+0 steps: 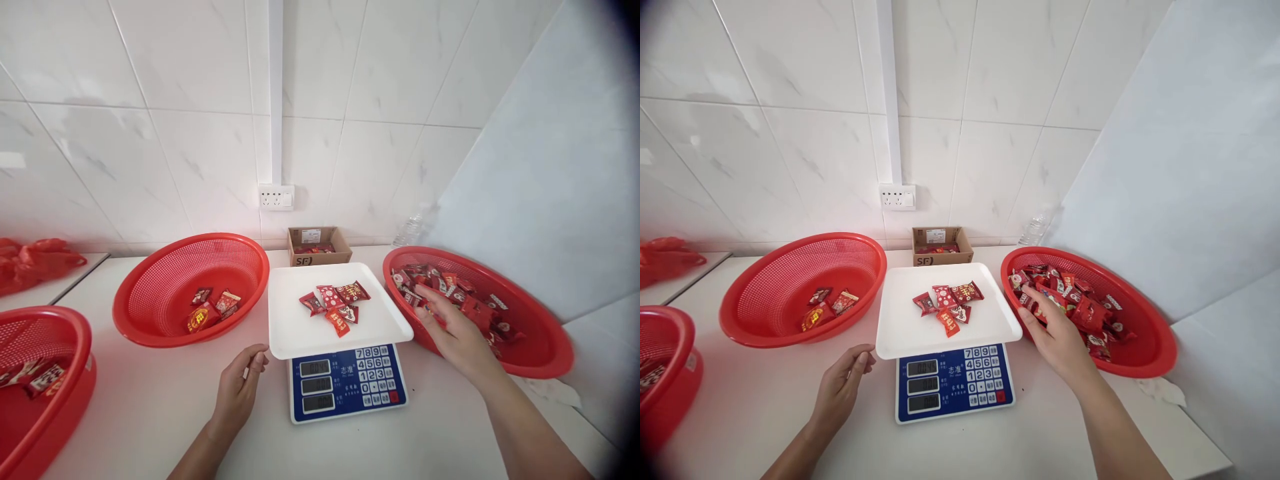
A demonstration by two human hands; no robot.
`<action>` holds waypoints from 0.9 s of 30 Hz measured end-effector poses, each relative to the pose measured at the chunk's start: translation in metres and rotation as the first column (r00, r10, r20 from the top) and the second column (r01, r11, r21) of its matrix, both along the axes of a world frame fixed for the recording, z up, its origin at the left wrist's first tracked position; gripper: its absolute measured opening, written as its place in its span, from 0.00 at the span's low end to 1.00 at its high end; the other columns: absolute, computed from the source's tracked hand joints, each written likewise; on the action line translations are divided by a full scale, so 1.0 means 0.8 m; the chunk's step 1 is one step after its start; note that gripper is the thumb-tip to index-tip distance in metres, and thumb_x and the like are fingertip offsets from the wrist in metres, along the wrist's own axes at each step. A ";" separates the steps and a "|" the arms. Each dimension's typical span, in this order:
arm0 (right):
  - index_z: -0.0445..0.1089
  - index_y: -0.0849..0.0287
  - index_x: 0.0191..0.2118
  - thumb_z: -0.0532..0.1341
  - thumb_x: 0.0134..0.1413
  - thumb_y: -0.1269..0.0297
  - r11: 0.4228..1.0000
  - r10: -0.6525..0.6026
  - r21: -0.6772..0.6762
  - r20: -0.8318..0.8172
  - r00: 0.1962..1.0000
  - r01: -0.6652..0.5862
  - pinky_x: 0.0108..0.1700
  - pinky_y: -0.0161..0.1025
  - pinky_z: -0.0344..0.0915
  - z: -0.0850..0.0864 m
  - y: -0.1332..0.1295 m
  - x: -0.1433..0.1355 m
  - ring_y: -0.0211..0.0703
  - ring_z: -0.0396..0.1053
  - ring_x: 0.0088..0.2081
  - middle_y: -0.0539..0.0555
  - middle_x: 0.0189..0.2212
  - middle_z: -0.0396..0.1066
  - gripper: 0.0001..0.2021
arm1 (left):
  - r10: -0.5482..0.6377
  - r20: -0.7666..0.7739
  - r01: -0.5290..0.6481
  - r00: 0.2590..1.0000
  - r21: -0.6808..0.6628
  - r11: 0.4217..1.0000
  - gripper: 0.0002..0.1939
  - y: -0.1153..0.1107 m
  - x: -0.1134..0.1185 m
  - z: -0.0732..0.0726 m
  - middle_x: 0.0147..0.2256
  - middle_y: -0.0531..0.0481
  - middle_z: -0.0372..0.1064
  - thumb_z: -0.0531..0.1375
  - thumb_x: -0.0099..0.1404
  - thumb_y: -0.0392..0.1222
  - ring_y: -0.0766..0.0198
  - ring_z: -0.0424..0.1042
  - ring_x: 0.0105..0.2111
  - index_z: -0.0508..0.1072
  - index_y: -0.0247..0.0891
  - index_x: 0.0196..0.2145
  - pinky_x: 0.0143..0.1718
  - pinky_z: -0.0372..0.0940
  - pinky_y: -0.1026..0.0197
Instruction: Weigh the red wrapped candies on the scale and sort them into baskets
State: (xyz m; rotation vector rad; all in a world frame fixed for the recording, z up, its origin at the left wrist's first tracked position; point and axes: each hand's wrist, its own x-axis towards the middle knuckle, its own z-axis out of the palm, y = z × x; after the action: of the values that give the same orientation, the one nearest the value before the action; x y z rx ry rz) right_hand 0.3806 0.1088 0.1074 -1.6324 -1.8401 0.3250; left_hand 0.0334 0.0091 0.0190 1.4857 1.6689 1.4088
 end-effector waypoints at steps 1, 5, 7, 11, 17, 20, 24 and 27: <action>0.61 0.52 0.58 0.50 0.57 0.46 0.999 -0.040 -0.003 0.007 0.999 0.040 0.56 0.51 0.61 -0.002 -0.003 0.006 0.55 0.58 0.59 0.54 0.58 0.61 0.27 | 0.003 -0.003 -0.003 1.000 0.001 1.000 0.18 0.000 0.000 0.000 0.27 0.49 0.72 0.52 0.64 0.54 0.62 0.73 0.28 0.73 0.38 0.37 0.30 0.71 0.60; 0.61 0.52 0.58 0.50 0.55 0.45 0.982 -0.176 -0.052 0.058 0.983 0.179 0.54 0.53 0.63 -0.010 -0.008 0.030 0.57 0.61 0.57 0.54 0.57 0.63 0.28 | 0.002 -0.003 -0.002 1.000 0.002 1.000 0.18 0.000 0.001 0.001 0.27 0.49 0.72 0.52 0.64 0.54 0.62 0.73 0.27 0.73 0.38 0.37 0.31 0.71 0.60; 0.62 0.52 0.58 0.50 0.54 0.44 0.971 -0.211 -0.096 0.096 0.973 0.220 0.51 0.54 0.65 -0.015 -0.008 0.041 0.58 0.64 0.54 0.54 0.56 0.65 0.29 | -0.002 -0.002 0.002 1.000 -0.002 1.000 0.18 0.000 0.001 0.002 0.27 0.49 0.72 0.52 0.64 0.54 0.62 0.73 0.28 0.73 0.38 0.38 0.31 0.71 0.60; 0.66 0.53 0.54 0.49 0.53 0.44 0.960 -0.228 -0.129 0.163 0.960 0.250 0.45 0.55 0.68 -0.028 -0.008 0.053 0.60 0.70 0.47 0.57 0.51 0.69 0.28 | -0.004 -0.008 0.004 1.000 -0.012 1.000 0.18 -0.001 0.001 0.002 0.28 0.49 0.72 0.51 0.65 0.54 0.62 0.73 0.28 0.73 0.39 0.38 0.31 0.71 0.60; 0.66 0.51 0.54 0.48 0.54 0.43 0.959 -0.223 -0.118 0.249 0.943 0.258 0.37 0.55 0.70 -0.042 -0.008 0.053 0.63 0.70 0.46 0.55 0.49 0.71 0.27 | 0.000 -0.011 0.000 1.000 -0.012 1.000 0.18 0.000 0.001 0.004 0.27 0.49 0.72 0.51 0.64 0.54 0.62 0.73 0.28 0.73 0.39 0.37 0.31 0.71 0.60; 0.66 0.51 0.54 0.46 0.55 0.43 0.958 -0.214 -0.122 0.303 0.929 0.260 0.35 0.54 0.70 -0.042 -0.007 0.050 0.62 0.71 0.45 0.56 0.48 0.72 0.28 | 0.005 -0.012 -0.005 1.000 -0.007 1.000 0.18 -0.001 0.001 0.004 0.27 0.49 0.72 0.51 0.64 0.54 0.62 0.73 0.28 0.73 0.39 0.37 0.30 0.71 0.61; 0.64 0.51 0.57 0.45 0.55 0.42 0.944 -0.214 -0.159 0.366 0.906 0.288 0.34 0.52 0.70 -0.040 -0.008 0.046 0.61 0.72 0.42 0.58 0.45 0.73 0.30 | 0.006 -0.009 -0.006 1.000 -0.005 1.000 0.18 -0.001 0.000 0.004 0.27 0.49 0.72 0.51 0.64 0.54 0.63 0.72 0.27 0.73 0.38 0.37 0.31 0.71 0.61; 0.64 0.51 0.57 0.44 0.55 0.42 0.941 -0.214 -0.161 0.393 0.894 0.296 0.33 0.51 0.69 -0.039 -0.010 0.044 0.60 0.73 0.40 0.58 0.42 0.74 0.30 | 0.004 -0.006 -0.004 1.000 -0.008 1.000 0.18 -0.001 0.001 0.004 0.27 0.49 0.72 0.51 0.64 0.54 0.62 0.72 0.28 0.72 0.38 0.37 0.31 0.70 0.60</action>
State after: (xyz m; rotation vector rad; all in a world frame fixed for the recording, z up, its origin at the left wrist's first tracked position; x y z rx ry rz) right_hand 0.4158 0.1007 0.0758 -2.1881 -1.8708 0.1049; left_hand 0.0339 0.0080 0.0218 1.4849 1.6800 1.3990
